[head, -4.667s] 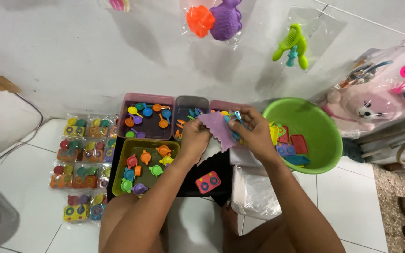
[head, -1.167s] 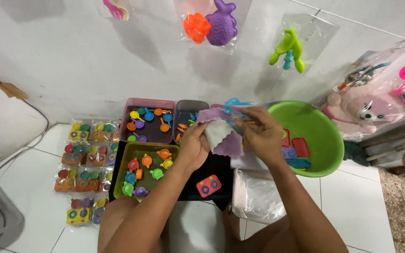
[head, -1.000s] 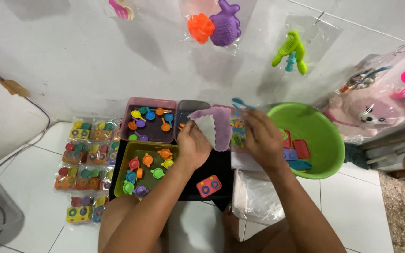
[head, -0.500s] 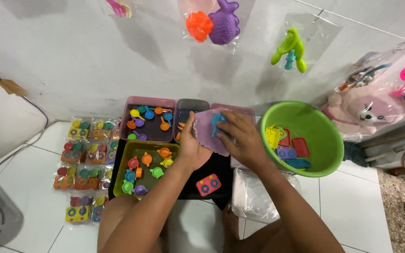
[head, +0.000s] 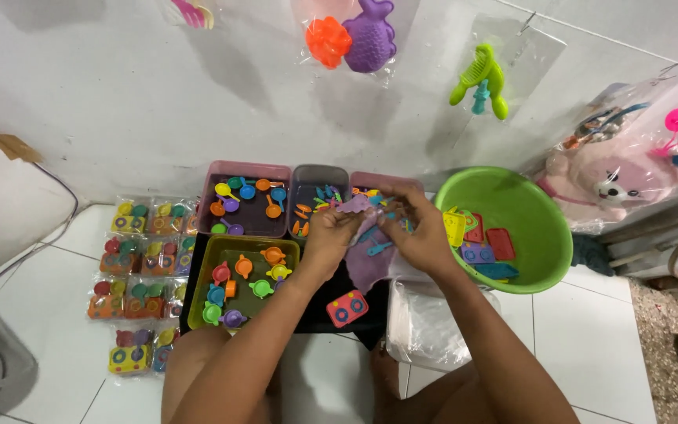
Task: The person is cleaning small plastic toys using a purple cloth and then sorting them into various plastic containers.
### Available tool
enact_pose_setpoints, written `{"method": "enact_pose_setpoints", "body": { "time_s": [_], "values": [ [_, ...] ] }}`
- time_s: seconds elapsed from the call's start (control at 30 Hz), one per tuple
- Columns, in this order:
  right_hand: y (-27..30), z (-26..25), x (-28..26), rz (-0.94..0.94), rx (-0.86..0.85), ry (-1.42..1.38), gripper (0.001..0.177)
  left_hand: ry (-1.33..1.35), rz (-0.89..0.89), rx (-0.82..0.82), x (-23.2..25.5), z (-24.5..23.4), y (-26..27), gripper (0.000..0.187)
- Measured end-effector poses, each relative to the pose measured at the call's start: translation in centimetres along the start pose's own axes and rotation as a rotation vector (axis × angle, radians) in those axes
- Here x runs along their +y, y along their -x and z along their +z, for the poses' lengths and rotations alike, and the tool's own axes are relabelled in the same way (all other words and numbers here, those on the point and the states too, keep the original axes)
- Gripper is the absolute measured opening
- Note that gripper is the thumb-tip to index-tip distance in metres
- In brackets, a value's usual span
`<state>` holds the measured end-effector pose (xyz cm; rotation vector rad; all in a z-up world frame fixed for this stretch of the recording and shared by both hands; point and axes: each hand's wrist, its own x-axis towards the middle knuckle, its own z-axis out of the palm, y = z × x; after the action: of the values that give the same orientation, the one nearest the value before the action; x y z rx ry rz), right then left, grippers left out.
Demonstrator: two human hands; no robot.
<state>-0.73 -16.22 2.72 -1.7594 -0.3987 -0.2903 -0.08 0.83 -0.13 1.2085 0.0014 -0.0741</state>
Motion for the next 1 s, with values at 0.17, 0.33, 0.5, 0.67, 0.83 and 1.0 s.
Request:
{"method": "enact_pose_setpoints", "body": {
  "time_s": [0.17,0.33,0.5,0.67,0.83,1.0],
  "values": [
    [-0.5,-0.1,0.1,0.234,0.092,-0.146,0.028,-0.208,-0.072,0.011,1.8,0.3,0.7,0.035],
    [-0.6,-0.3,0.1,0.19,0.231,-0.121,0.022,0.31,-0.259,-0.022,6.3,1.8,2.8,0.029],
    [-0.1,0.4,0.2,0.065,0.295,-0.054,0.019,0.203,-0.195,-0.027,1.1,0.8,0.6,0.02],
    [0.2,1.1,0.0,0.008,0.312,-0.044,0.018,0.109,-0.183,0.017,0.4,0.5,0.4,0.025],
    [-0.3,0.3,0.6,-0.031,0.362,-0.026,0.017,0.241,-0.231,-0.086,0.7,0.4,0.3,0.034],
    [-0.2,1.1,0.8,-0.073,0.32,0.015,0.022,0.007,-0.193,-0.037,2.8,1.2,1.3,0.046]
  ]
}}
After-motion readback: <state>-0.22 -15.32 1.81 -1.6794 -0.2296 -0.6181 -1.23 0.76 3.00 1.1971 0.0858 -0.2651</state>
